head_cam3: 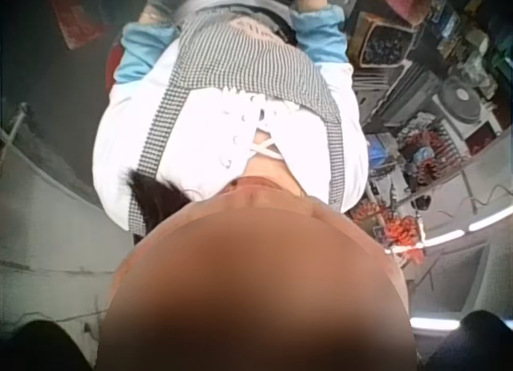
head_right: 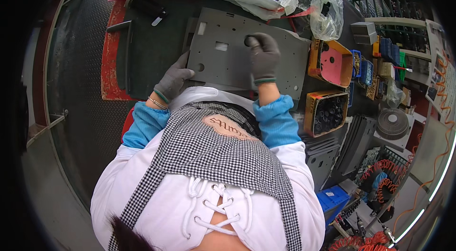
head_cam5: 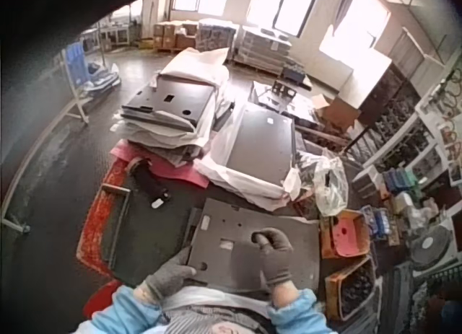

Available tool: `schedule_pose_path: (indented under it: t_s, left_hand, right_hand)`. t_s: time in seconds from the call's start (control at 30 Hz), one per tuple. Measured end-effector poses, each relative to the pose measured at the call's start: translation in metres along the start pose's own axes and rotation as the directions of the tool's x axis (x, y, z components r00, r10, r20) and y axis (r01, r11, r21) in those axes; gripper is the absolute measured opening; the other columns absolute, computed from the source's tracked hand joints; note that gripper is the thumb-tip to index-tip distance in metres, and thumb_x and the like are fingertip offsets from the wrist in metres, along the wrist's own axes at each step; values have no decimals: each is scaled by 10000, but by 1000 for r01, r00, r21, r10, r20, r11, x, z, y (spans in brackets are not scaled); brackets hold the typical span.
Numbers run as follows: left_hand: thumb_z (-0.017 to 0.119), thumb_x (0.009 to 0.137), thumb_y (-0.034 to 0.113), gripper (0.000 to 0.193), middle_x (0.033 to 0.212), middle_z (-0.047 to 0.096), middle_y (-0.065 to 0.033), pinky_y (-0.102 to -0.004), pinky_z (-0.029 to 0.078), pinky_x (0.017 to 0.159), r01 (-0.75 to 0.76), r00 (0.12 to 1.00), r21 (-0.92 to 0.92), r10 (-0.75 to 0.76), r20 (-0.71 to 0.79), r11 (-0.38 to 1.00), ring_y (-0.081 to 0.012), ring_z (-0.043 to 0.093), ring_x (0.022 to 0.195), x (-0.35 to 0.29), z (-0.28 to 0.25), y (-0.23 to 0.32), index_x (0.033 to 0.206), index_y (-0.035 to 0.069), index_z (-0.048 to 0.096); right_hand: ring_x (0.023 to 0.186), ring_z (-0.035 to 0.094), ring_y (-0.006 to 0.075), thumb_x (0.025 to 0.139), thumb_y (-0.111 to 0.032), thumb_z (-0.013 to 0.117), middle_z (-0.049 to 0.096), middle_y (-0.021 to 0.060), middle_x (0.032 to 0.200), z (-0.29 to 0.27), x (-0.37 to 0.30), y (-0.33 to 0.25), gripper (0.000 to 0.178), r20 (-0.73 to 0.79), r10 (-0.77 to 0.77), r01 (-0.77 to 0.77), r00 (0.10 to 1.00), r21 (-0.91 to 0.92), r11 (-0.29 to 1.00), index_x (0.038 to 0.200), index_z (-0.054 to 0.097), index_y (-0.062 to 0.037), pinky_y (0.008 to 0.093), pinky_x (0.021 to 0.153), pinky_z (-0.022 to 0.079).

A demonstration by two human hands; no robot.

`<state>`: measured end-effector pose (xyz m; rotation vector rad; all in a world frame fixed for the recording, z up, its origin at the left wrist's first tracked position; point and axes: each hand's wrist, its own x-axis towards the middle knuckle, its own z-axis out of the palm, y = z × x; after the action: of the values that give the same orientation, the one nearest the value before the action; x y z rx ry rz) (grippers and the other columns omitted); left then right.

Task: Manually assemble components into a metal chassis using rubber grommets and a power screwdriver.

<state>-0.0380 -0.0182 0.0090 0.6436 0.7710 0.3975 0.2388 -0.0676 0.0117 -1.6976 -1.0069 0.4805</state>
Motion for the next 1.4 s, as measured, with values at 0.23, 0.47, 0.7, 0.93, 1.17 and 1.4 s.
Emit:
schedule_pose_path:
  t_s: [0.23,0.47,0.7,0.93,1.17,1.4]
  left_hand:
    - [527,752,-47,888,1408,541,-188,-341,456,1080,-41,998,-60,44,51,997,-280,561,1245,11,-19,-14,1602,42,284]
    - [534,757,-36,871,1396,550,-174,-311,431,1086,-82,996,-7,82,45,997,-266,555,1241,11,-19,-14,1594,49,308]
    - [529,768,-37,849,1368,573,-170,-318,453,1067,-69,998,18,69,15,997,-275,576,1214,7,-11,-8,1587,48,323]
    - [495,802,-33,814,1374,555,-139,-349,492,1050,-83,997,59,82,18,995,-254,586,1190,18,-19,-19,1590,61,311]
    - [530,806,-33,817,1400,551,-171,-339,449,1076,11,999,-34,-12,-50,999,-286,563,1243,10,-7,-5,1590,69,326]
    - [528,835,-12,781,1357,567,-154,-405,486,1048,-30,1000,-39,30,-7,999,-276,562,1240,13,-17,-12,1586,72,330]
  right_hand:
    - [781,686,318,861,-213,720,670,138,844,69,-59,-38,130,449,-235,416,862,-362,834,901,692,-93,442,715,556]
    - [758,682,348,878,-279,680,668,127,833,77,-69,-44,199,495,-186,456,849,-506,732,848,636,-87,466,665,551]
    - [840,680,363,865,-254,706,689,133,894,81,-62,-57,165,551,-34,396,834,-554,733,909,671,-99,461,728,550]
    - [978,661,346,807,-279,774,709,112,980,64,-10,-53,297,843,-138,618,520,-260,742,1056,720,-125,446,861,533]
    - [1038,686,339,797,-348,804,735,135,1070,68,23,-75,398,854,330,336,401,-473,814,1112,733,-115,405,914,527]
    - [1012,705,326,753,-398,803,748,127,1057,84,36,-78,456,822,407,407,399,-556,725,1128,757,-143,410,910,538]
